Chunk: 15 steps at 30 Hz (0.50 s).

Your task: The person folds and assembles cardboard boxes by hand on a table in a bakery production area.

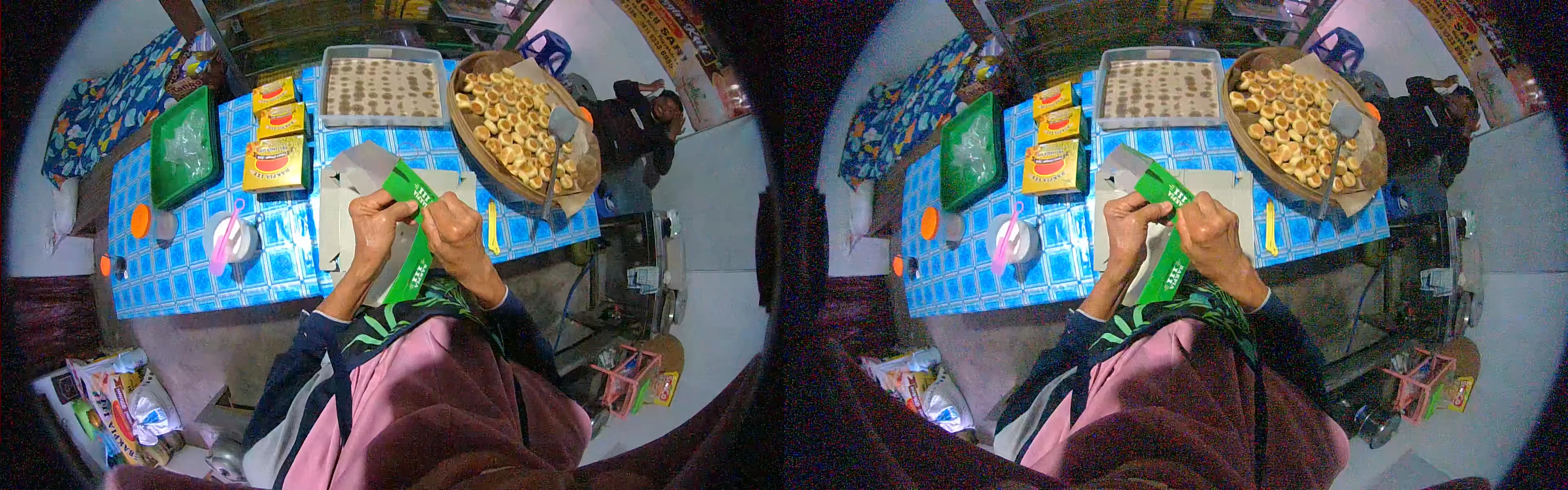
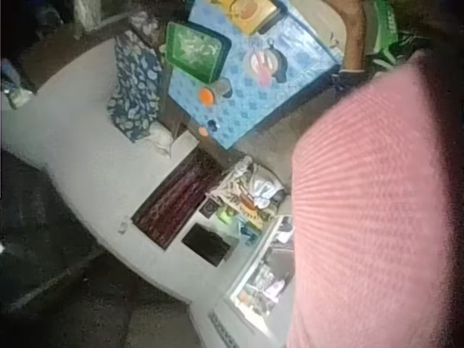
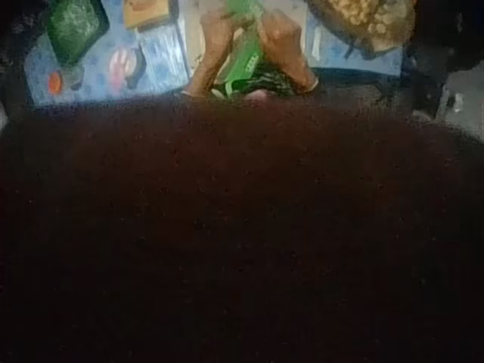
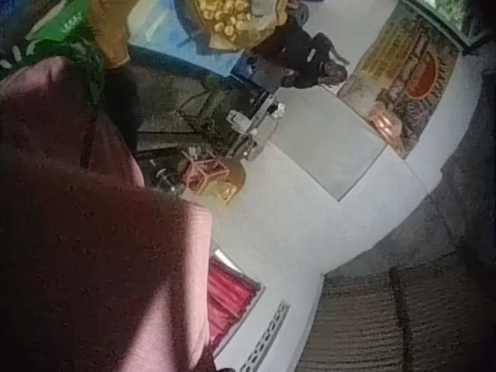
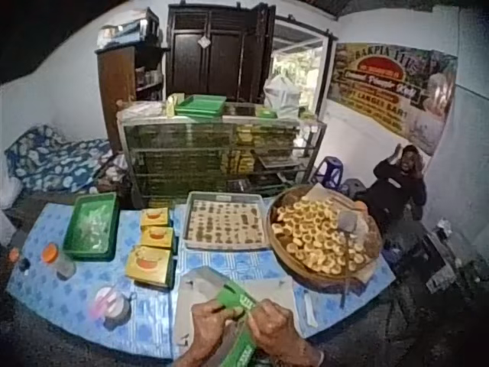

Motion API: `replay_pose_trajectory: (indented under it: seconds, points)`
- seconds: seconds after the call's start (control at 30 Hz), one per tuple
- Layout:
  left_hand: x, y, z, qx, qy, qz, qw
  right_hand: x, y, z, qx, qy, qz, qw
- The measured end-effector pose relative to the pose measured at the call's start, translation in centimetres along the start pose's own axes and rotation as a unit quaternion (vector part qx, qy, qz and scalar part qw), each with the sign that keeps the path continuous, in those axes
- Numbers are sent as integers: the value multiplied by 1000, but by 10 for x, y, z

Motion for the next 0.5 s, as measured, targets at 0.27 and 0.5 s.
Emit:
replay_pose_trajectory:
  seconds: [0.27,0.5]
  points:
    - [9,-7,28,-37,-77,40,996,-13,10,-25,-16,108,-31,994]
    - [-2,-22,14,-34,-93,-35,994,-29,29,-7,243,126,76,959]
Point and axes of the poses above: each hand's wrist, its own x-axis towards the middle knuckle, its own z-axis out of the palm, y = z × x, the point moved 10 cm from there along x, towards the middle knuckle, and after that the axes turned 15 degrees about -y, right-handed, at the moved point
